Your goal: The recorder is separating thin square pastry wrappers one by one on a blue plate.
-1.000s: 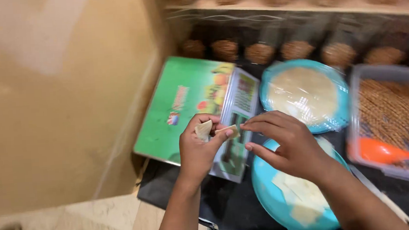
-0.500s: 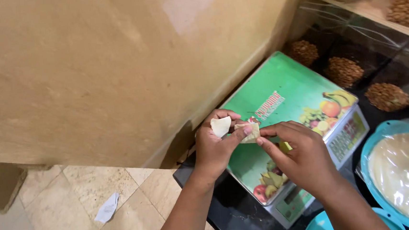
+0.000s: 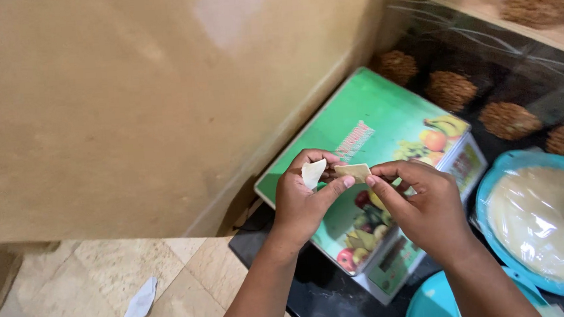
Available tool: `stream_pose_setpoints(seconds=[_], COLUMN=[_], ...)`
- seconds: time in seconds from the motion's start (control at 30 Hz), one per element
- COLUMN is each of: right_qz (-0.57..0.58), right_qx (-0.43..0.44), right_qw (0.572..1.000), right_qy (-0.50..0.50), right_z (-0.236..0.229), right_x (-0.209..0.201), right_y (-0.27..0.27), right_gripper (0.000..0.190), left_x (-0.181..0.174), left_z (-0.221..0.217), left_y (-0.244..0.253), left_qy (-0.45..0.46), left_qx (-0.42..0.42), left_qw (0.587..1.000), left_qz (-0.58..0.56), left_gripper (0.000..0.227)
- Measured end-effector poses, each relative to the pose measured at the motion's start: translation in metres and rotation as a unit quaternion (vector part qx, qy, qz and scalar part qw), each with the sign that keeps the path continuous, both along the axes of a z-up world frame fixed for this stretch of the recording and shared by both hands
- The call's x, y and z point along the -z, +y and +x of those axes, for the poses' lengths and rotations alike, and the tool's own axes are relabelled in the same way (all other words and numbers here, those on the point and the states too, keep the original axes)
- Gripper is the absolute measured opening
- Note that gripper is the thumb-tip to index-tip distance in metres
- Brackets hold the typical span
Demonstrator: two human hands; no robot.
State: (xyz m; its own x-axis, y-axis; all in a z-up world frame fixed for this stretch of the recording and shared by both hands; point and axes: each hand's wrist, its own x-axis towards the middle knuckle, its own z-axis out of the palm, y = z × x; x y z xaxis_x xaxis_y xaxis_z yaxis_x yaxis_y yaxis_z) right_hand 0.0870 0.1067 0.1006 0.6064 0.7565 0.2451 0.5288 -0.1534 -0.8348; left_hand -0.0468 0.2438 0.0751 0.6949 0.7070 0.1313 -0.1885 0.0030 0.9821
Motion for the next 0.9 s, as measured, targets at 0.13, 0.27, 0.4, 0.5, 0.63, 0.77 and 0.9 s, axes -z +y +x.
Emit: stream_pose_setpoints(seconds=[0.13, 0.27, 0.4, 0.5, 0.63, 0.77, 0.9], right_qz=[0.039, 0.056, 0.074, 0.116, 0.086, 0.108, 0.124], right_qx=[0.044, 0.103, 0.168, 0.197, 0.294, 0.348, 0.387], right_qw=[0.998, 0.992, 0.98, 0.969, 0.951, 0.931, 0.914], right_qy=[0.029, 0.041, 0.083, 0.095, 0.038, 0.035, 0.0], right_z=[0.011, 0.019, 0.025, 0.02, 0.006, -0.011, -0.027], right_x=[-0.003, 0.002, 0.016, 0.02, 0.037, 0.046, 0.063], right_y=[-0.034, -0.085, -0.149, -0.198, -0.263, -0.315, -0.354], right_gripper=[0.019, 0.016, 0.017, 0.015, 0.016, 0.015, 0.009], left_x=[-0.008, -0.029, -0.04, -0.038, -0.033, -0.031, -0.026], left_z=[0.019, 0.039, 0.059, 0.071, 0.089, 0.104, 0.111], left_y=[-0.029, -0.069, -0.112, -0.146, -0.196, -0.247, -0.291], left_qy=[0.038, 0.015, 0.029, -0.001, -0.006, -0.001, -0.018], left_qx=[0.034, 0.07, 0.112, 0.157, 0.24, 0.298, 0.386], left_qw=[0.999, 0.994, 0.98, 0.969, 0.953, 0.933, 0.908], left_qz=[0.016, 0.084, 0.161, 0.193, 0.183, 0.204, 0.163], left_gripper=[0.026, 0.02, 0.016, 0.014, 0.015, 0.02, 0.023])
